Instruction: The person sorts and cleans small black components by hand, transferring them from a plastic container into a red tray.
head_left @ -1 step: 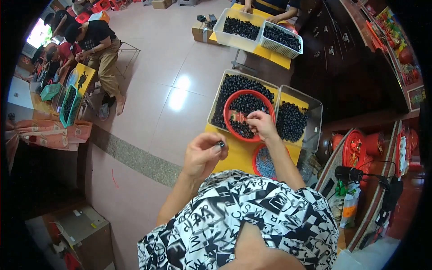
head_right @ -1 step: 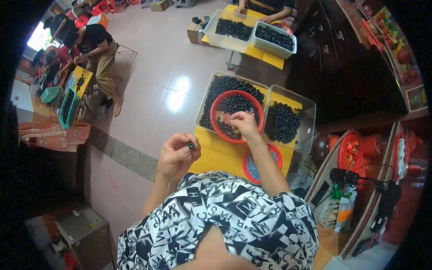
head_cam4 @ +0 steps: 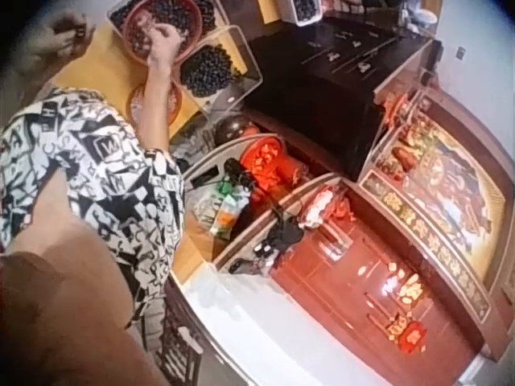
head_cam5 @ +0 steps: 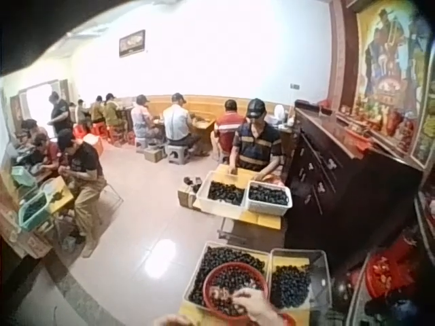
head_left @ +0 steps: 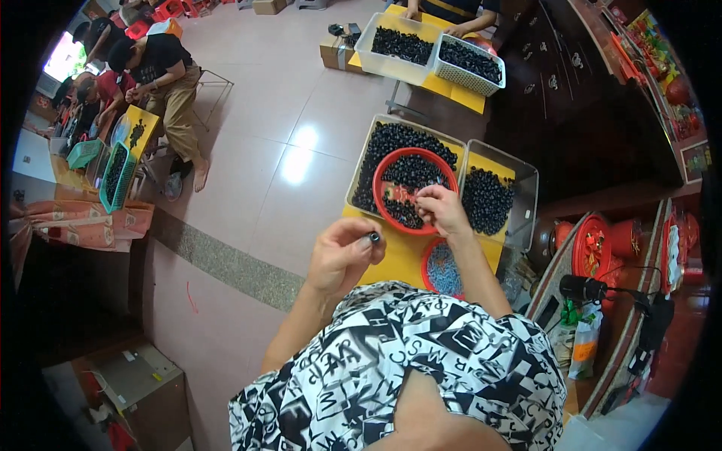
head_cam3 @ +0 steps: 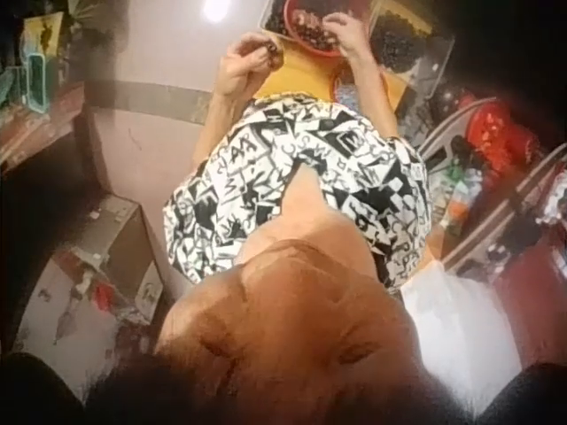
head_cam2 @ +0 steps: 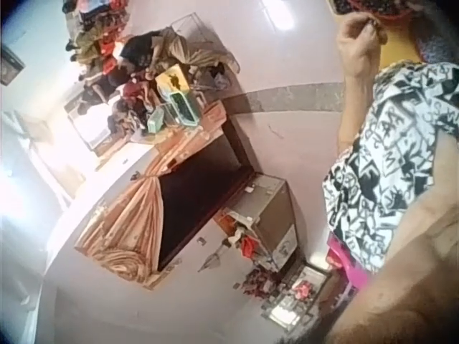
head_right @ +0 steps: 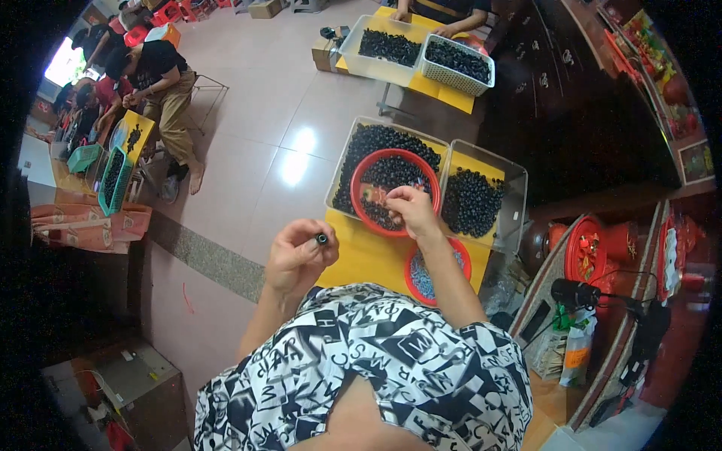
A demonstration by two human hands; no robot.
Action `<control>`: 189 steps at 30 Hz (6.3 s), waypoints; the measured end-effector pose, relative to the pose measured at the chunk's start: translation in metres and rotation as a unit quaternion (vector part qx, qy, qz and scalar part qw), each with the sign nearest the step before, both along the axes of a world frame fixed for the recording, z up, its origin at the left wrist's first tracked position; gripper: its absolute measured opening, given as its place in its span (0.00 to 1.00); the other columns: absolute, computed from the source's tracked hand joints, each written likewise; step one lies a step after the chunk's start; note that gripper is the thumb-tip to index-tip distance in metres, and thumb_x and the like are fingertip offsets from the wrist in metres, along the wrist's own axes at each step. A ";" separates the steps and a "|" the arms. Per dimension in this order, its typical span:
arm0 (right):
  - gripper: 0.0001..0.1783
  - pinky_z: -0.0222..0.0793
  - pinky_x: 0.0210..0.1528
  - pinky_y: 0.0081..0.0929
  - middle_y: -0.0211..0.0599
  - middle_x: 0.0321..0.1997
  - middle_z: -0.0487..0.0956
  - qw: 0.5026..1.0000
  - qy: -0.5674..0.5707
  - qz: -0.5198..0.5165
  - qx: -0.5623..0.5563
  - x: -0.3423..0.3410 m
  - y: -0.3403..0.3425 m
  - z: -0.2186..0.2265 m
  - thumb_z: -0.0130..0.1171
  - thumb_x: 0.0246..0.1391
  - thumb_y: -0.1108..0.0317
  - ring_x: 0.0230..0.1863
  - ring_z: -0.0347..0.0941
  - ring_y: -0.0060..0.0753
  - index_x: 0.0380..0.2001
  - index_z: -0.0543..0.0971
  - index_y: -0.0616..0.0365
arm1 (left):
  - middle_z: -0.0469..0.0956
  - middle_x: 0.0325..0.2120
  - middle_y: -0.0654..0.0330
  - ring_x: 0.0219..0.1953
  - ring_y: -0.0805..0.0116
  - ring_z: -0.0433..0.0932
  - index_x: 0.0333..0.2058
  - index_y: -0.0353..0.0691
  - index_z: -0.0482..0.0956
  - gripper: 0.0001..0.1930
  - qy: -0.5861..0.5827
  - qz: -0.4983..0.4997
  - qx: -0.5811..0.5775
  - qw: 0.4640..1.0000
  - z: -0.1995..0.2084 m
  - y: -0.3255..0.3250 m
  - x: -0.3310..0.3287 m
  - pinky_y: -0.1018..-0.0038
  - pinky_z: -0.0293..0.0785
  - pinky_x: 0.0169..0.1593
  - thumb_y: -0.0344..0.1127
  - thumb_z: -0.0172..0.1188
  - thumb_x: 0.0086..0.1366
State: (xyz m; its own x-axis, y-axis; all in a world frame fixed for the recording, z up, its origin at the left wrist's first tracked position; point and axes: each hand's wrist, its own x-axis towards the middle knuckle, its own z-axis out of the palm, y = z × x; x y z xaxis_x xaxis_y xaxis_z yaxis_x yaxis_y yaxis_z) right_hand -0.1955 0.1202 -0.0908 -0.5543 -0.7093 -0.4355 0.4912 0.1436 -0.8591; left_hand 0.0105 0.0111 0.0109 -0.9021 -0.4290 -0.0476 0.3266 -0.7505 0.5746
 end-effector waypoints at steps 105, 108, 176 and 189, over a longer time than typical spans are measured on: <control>0.12 0.70 0.31 0.19 0.38 0.27 0.76 0.954 0.034 0.259 -0.148 0.058 0.059 0.128 0.58 0.42 0.78 0.27 0.73 0.24 0.33 0.75 0.70 | 0.69 0.23 0.56 0.26 0.59 0.69 0.30 0.33 0.72 0.13 0.024 0.076 -0.664 0.743 0.030 0.036 -0.016 0.70 0.64 0.29 0.18 0.56 0.41; 0.12 0.70 0.31 0.19 0.39 0.26 0.77 0.947 0.012 0.275 -0.167 0.058 0.060 0.124 0.57 0.42 0.78 0.26 0.73 0.25 0.34 0.76 0.71 | 0.68 0.22 0.56 0.25 0.59 0.68 0.29 0.33 0.72 0.14 0.040 0.062 -0.680 0.729 0.031 0.035 -0.018 0.70 0.62 0.29 0.19 0.56 0.39; 0.10 0.70 0.25 0.15 0.39 0.27 0.76 0.992 -0.121 -0.007 -0.045 0.014 0.094 0.027 0.51 0.53 0.68 0.25 0.73 0.22 0.31 0.73 0.66 | 0.74 0.26 0.65 0.26 0.80 0.69 0.40 0.31 0.74 0.12 -0.305 -0.116 -0.214 0.921 -0.078 0.039 -0.016 0.84 0.64 0.28 0.27 0.55 0.56; 0.09 0.69 0.32 0.29 0.42 0.26 0.78 0.868 0.426 0.036 0.251 -0.040 0.044 -0.097 0.56 0.43 0.67 0.27 0.74 0.35 0.28 0.78 0.60 | 0.70 0.19 0.63 0.20 0.76 0.66 0.32 0.31 0.74 0.06 -0.316 -0.035 -0.053 0.947 -0.095 0.007 -0.007 0.83 0.60 0.25 0.26 0.54 0.56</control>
State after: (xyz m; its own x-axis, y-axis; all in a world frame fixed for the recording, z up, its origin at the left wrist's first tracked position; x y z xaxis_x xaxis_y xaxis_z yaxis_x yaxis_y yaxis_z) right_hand -0.2359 0.1640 -0.1874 -0.7894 -0.5947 -0.1524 -0.3181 0.6086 -0.7269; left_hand 0.0035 0.0177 -0.0839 -0.7350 -0.4011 -0.5468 -0.1560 -0.6846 0.7120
